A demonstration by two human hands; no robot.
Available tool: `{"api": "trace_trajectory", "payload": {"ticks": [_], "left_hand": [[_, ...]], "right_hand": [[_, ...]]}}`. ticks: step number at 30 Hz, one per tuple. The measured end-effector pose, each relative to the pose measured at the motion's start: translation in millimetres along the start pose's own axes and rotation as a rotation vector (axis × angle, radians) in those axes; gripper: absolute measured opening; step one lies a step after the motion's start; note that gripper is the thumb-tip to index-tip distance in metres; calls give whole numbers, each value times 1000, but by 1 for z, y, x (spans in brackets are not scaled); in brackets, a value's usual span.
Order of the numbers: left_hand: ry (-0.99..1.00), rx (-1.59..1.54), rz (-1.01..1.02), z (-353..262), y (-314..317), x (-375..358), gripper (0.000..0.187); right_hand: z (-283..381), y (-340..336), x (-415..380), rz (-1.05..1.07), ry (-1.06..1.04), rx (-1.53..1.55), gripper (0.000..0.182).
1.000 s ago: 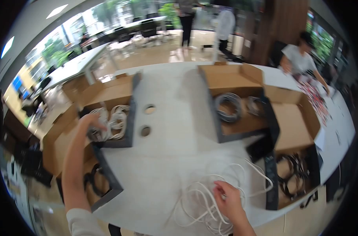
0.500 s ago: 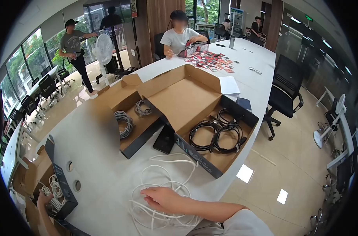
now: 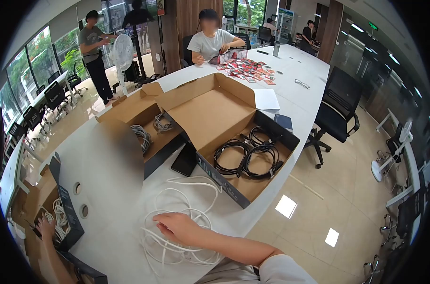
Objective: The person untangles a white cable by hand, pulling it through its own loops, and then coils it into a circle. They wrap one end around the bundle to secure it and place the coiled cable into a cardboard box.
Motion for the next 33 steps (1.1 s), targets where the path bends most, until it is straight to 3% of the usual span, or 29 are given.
{"api": "trace_trajectory", "payload": {"ticks": [5, 7, 11, 14, 18, 21, 26, 33], "left_hand": [[113, -20, -449, -35, -29, -21, 87], [199, -69, -588, -50, -69, -57, 82], [341, -104, -696, -66, -156, -147, 68], [429, -157, -799, -66, -207, -222, 65], [530, -266, -924, -62, -261, -322, 66], [646, -399, -941, -54, -275, -382, 68], [797, -518, -803, -37, -257, -455, 70], [892, -551, -579, -14, -197, -485, 71]], "right_hand": [[3, -7, 3, -5, -120, 56, 20], [7, -15, 3, -38, -123, 122, 20], [13, -41, -6, -293, 3, 349, 19], [42, -69, -29, -438, -15, 356, 15], [85, -89, -54, -484, -89, 447, 13], [123, -100, -74, -498, -195, 419, 13], [165, -109, -111, -533, -290, 390, 12], [191, -132, -153, -611, -310, 395, 13]]}}
Point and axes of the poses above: each hand's wrist, its own x-axis towards the middle knuckle, its own y-axis out of the palm, z = x × y, the point moved 4 cm from there along x, towards the middle knuckle, and after that the axes turned 5 degrees about -z, right-handed, at the moved point
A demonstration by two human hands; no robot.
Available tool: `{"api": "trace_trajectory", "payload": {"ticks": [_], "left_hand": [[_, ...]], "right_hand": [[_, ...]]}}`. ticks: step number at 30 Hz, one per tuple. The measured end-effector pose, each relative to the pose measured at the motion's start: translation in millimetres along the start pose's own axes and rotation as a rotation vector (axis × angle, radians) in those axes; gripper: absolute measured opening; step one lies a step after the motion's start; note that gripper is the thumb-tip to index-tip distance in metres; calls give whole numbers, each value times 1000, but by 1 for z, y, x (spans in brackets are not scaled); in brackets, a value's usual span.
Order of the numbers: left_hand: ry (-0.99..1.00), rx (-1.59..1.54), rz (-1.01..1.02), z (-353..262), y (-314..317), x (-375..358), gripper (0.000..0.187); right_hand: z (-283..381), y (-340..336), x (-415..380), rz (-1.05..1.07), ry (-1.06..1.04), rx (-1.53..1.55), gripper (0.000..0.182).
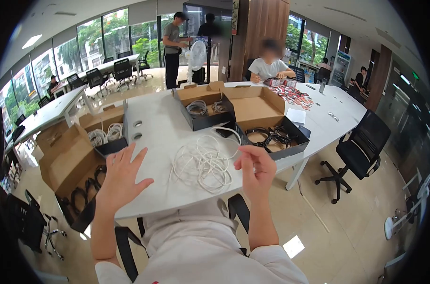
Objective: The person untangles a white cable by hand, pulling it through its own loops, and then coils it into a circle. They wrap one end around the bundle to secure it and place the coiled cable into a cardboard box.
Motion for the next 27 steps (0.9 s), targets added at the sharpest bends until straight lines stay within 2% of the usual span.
{"api": "trace_trajectory", "payload": {"ticks": [8, 12, 13, 16, 19, 20, 23, 26, 27], "left_hand": [[-1, -101, 10, -26, 3, -25, 69], [1, -216, 66, -37, 47, -24, 69], [-21, -241, 121, -41, 59, -20, 74], [-71, -354, 119, -43, 111, -7, 81], [-179, -476, 96, -46, 149, 14, 84], [-220, -513, 80, -45, 162, 20, 84], [-170, -523, 37, -40, 200, 27, 86], [-245, -757, 129, -36, 213, 35, 60], [-322, -818, 181, -31, 219, 36, 49]], "right_hand": [[16, -21, -7, 2, -30, -38, 15], [-8, -19, -5, 177, 92, -86, 15], [-20, -18, -4, 204, 141, -171, 15], [-52, -5, -2, 532, 138, -519, 34], [-113, -1, -20, 807, 17, -765, 69], [-131, 2, -27, 853, 45, -810, 78], [-163, 21, -30, 1011, 133, -944, 104], [-205, 26, -37, 950, 148, -692, 89], [-208, 26, -35, 923, 179, -660, 79]]}}
Point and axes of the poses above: each hand's wrist, its own x-axis towards the middle knuckle, its own y-axis out of the palm, z = x × y, the point moved 4 cm from there along x, towards the middle knuckle, and after that the axes turned 5 degrees about -z, right-handed, at the moved point
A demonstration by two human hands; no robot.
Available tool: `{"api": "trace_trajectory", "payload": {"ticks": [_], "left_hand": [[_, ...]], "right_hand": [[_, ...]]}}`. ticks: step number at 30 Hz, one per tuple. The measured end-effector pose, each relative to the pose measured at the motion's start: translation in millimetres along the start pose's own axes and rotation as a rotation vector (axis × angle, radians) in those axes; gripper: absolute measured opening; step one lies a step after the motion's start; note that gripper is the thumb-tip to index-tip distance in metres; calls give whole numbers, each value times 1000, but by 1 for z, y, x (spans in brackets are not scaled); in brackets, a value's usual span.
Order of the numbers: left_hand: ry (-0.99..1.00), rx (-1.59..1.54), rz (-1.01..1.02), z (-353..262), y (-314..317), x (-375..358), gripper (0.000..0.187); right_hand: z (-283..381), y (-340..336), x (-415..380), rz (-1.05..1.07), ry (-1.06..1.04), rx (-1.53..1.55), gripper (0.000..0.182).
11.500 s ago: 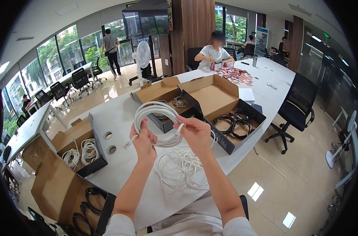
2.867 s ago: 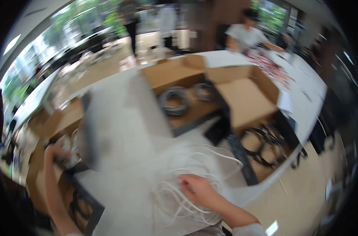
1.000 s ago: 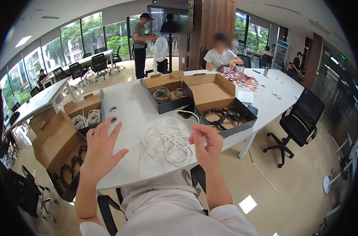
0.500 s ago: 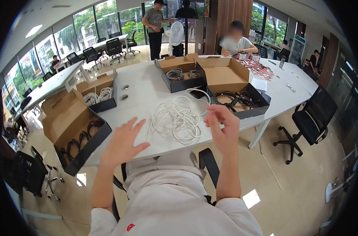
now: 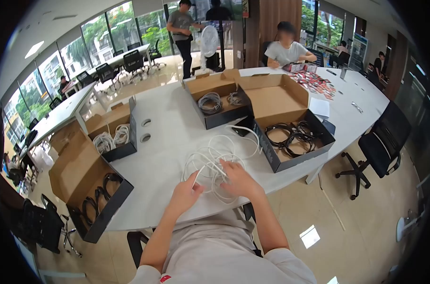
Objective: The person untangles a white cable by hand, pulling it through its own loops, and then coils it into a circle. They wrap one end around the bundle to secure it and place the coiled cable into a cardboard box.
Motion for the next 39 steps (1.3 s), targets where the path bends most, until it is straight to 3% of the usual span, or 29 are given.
{"api": "trace_trajectory", "payload": {"ticks": [2, 5, 8, 9, 14, 20, 24, 28, 31, 32, 36, 39], "left_hand": [[-162, -126, 55, 10, -2, 6, 30], [-53, -273, -160, 12, -28, 4, 22], [-157, -594, -373, 18, -63, -12, 19], [-144, -668, -466, 18, -78, -20, 18], [-129, -1153, -784, 57, -148, -79, 23], [123, -1458, -964, 75, -193, -138, 21], [239, -1523, -994, 86, -208, -149, 27], [305, -1481, -1134, 87, -212, -150, 28], [269, -1421, -1253, 72, -210, -148, 31], [202, -1406, -1253, 64, -208, -145, 36], [215, -1283, -1039, 62, -191, -135, 43], [52, -1082, -1071, 60, -171, -123, 47]], "right_hand": [[1, -15, 7, -43, 40, 82, 59], [3, -44, 9, -104, 206, 196, 34], [-20, -64, -2, -467, 48, 358, 28], [-7, -85, -6, -530, -7, 124, 28], [-27, -117, -24, -889, 234, 554, 21], [-38, -118, -28, -1107, 257, 827, 27], [-41, -109, -22, -1145, 330, 1162, 34], [-43, -116, -29, -1148, 234, 758, 35], [-48, -120, -30, -761, 384, 700, 32], [-44, -117, -31, -668, 407, 918, 29], [-24, -135, -46, -793, 238, 1235, 20], [-2, -157, -61, -1091, 93, 1279, 21]]}}
Point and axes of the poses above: each hand's wrist, its own x-axis towards the middle knuckle, its own y-axis out of the palm, z = x × y, the point moved 4 cm from there along x, towards the middle knuckle, and after that the axes turned 5 degrees about -z, right-handed, at the moved point
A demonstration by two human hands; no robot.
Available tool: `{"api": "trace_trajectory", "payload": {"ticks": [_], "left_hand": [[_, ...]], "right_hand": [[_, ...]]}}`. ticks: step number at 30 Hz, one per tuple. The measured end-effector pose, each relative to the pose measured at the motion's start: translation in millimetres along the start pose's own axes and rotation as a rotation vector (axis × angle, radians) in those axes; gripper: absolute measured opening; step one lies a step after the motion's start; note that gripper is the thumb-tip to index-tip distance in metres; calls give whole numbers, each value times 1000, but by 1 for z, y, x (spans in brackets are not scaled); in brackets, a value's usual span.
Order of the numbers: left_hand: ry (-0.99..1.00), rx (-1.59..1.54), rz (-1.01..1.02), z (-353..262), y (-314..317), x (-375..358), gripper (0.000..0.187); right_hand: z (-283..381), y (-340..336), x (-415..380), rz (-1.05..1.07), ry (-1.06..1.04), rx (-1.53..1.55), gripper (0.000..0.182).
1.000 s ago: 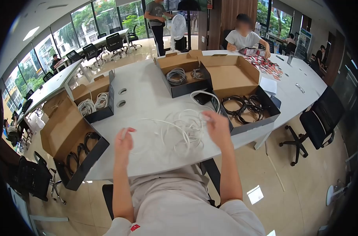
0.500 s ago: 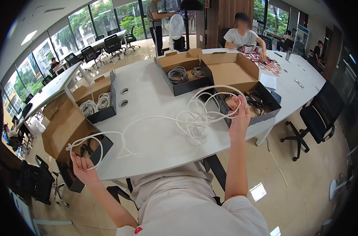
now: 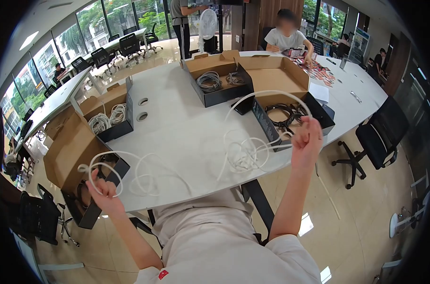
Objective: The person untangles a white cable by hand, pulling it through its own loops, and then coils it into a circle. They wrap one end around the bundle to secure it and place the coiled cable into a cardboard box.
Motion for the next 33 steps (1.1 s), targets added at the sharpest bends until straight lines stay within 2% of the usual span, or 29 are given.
{"api": "trace_trajectory", "payload": {"ticks": [1, 4, 5, 8, 11, 12, 15, 18, 19, 21, 23, 25, 27, 30, 31, 33], "left_hand": [[-12, 103, -10, 2, 7, -4, 45], [-6, 363, 97, 14, 22, -10, 37], [-17, 396, 129, 17, 26, -12, 33], [18, 537, 204, 26, 26, -12, 33], [17, 562, 156, 21, 18, -6, 27], [0, 561, 148, 22, 16, -5, 25], [273, 708, 53, 27, 20, -8, 26], [716, 1210, 116, 15, 56, -34, 38], [755, 1263, 135, 13, 70, -47, 42], [839, 1198, 366, 17, 106, -78, 41], [569, 1016, 759, 35, 145, -112, 41], [460, 954, 1013, 55, 182, -146, 40], [144, 992, 1194, 95, 191, -171, 36], [-120, 1004, 1343, 142, 192, -185, 31], [-298, 821, 1311, 144, 194, -183, 26], [-178, 595, 1175, 134, 199, -159, 27]], "right_hand": [[9, -1, 0, 44, -136, -33, 23], [15, 1, -2, -28, -90, -5, 25], [13, 1, -3, -107, -62, -31, 26], [13, 1, -14, -236, -253, 26, 24], [17, 4, -24, -289, -450, 49, 23], [10, 6, -21, -264, -386, 23, 23], [-13, 18, -20, -212, -166, -75, 21], [-31, 29, -28, -65, -77, -67, 19], [-34, 33, -31, -40, -63, -70, 19], [-38, 41, -37, 14, -29, -74, 19], [-41, 43, -39, 42, 14, -56, 18], [-44, 46, -40, 69, 45, -48, 18], [-44, 47, -42, 83, 55, -48, 18], [-44, 49, -44, 83, 43, -80, 19], [-45, 46, -41, 84, 43, -79, 19], [-49, 37, -33, 77, -41, -276, 18]]}}
Point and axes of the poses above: each hand's wrist, its own x-axis towards the middle knuckle, its own y-axis out of the palm, z = x × y, the point moved 4 cm from there along x, towards the middle knuckle, and after that the axes turned 5 degrees about -z, right-handed, at the moved point
